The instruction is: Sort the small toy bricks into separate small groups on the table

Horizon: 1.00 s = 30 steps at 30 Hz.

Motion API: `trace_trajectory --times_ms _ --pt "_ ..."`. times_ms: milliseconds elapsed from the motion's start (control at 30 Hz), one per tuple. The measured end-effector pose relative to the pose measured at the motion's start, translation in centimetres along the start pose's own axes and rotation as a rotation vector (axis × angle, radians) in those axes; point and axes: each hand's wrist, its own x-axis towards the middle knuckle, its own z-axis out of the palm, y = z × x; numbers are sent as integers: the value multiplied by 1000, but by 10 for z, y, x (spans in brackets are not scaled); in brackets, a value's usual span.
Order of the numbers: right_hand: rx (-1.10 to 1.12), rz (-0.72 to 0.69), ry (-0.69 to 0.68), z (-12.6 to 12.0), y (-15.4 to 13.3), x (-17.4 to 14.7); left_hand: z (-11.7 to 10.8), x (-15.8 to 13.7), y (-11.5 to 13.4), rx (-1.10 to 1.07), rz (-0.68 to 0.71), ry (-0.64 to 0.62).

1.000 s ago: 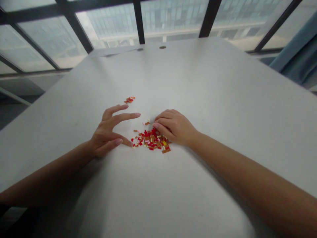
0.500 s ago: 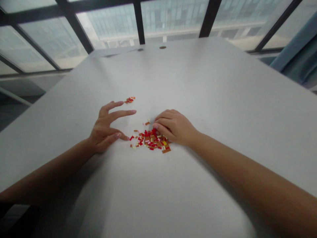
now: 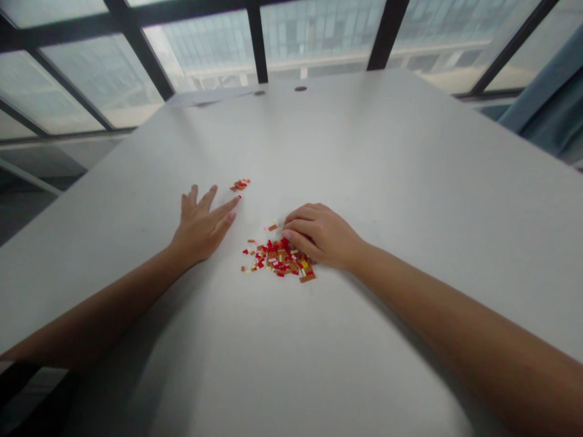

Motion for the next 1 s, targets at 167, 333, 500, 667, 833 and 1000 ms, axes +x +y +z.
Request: trace_trajectory --times_ms 167,333,500,667,833,1000 --pt "8 -2 -24 0 1 -1 12 5 -4 -55 -88 -36" --pt "0 -6 -11 2 1 -2 1 2 -11 -212 97 156" --pt "-2 17 -17 1 0 -2 -19 -4 -6 -351 353 250" --pt "5 14 -23 1 1 0 -26 -7 4 -494 662 210" --pt "16 19 -15 1 1 0 -26 -7 5 -505 745 140" --pt "33 36 -30 0 0 0 -24 -7 1 -516 714 232"
